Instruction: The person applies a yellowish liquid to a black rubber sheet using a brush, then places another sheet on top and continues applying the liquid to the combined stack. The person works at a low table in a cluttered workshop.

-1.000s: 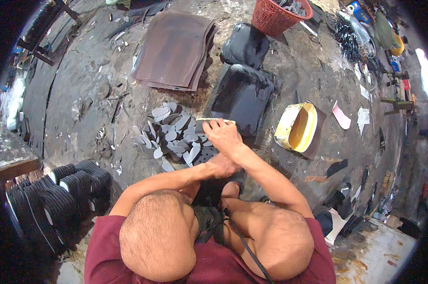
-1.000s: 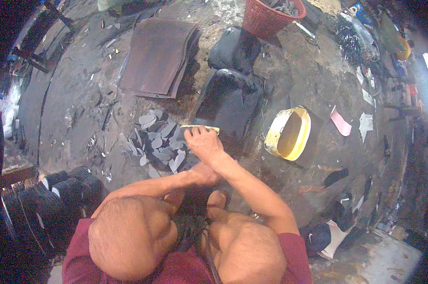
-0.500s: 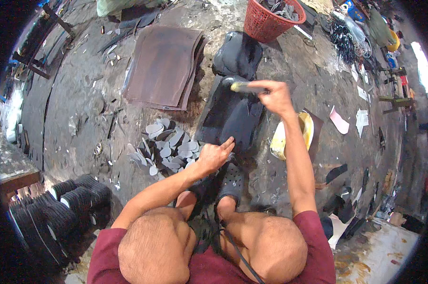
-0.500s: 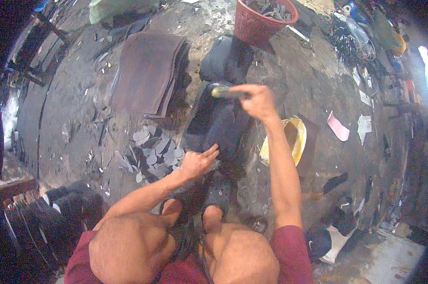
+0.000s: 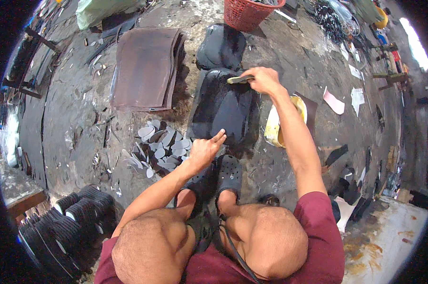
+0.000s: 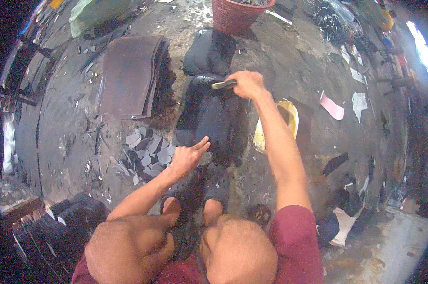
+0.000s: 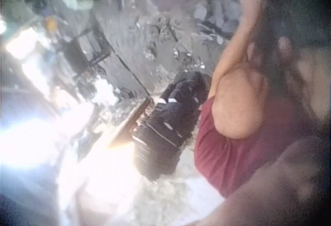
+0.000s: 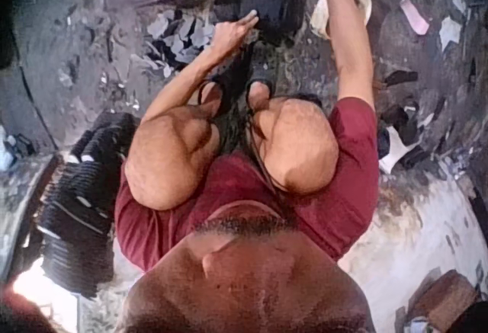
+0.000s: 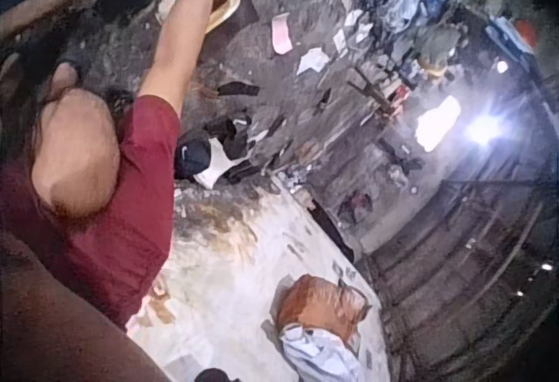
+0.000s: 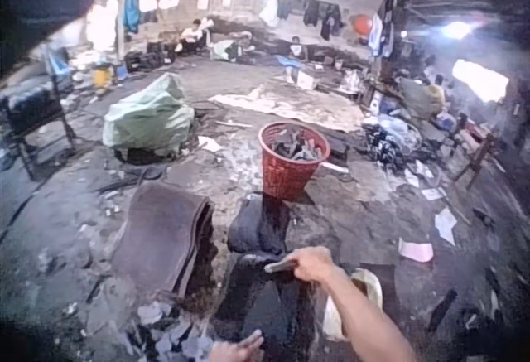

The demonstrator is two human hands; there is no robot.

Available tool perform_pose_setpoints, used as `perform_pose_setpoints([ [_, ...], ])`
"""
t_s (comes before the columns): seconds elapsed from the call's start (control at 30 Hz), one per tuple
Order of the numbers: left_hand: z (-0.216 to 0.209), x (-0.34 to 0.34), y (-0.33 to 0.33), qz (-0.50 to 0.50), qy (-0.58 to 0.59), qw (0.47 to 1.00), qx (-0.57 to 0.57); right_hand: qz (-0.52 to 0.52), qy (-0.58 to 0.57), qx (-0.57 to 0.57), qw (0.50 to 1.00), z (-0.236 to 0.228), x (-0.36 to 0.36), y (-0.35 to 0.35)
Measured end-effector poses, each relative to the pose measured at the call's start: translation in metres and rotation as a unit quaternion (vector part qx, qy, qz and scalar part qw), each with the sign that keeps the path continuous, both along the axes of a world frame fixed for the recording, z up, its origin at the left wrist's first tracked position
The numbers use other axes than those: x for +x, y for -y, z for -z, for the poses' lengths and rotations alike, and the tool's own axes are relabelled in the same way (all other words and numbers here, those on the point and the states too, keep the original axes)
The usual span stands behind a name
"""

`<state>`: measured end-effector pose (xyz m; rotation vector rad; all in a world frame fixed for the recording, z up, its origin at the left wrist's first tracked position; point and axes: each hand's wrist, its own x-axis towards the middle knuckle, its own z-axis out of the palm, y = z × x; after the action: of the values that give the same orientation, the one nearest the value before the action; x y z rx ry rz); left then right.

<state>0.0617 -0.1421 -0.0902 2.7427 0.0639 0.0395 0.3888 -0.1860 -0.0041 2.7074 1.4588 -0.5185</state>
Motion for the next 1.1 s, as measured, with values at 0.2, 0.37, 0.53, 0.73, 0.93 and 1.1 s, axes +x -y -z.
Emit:
perform_pose_setpoints([
  [0.2, 0.005, 0.004, 0.009, 0.003, 0.024, 1.0, 0.002, 0.116, -0.07, -0.004, 0.991, 0.014, -0.033, 0.082],
  [0.37, 0.008, 0.003, 0.006, -0.006, 0.036, 0.999, 0.001, 0.079, -0.074, 0.048, 0.993, 0.003, -0.069, 0.087],
  [0.53, 0.015, -0.002, 0.007, -0.001, 0.024, 0.999, 0.03, 0.188, -0.027, 0.106, 0.976, 0.024, -0.102, 0.112],
  [0.73, 0.008, 0.008, 0.009, -0.037, -0.006, 0.999, 0.016, 0.112, 0.01, 0.186, 0.976, 0.015, -0.085, 0.07],
  [0.93, -0.009, -0.006, -0.002, -0.084, 0.109, 0.981, -0.137, 0.045, -0.03, 0.229, 0.972, 0.024, -0.155, 0.119],
  [1.1, -0.004, -0.004, -0.018, -0.359, 0.227, 0.862, -0.277, 0.003, 0.035, 0.26, 0.965, 0.028, -0.201, 0.145],
])
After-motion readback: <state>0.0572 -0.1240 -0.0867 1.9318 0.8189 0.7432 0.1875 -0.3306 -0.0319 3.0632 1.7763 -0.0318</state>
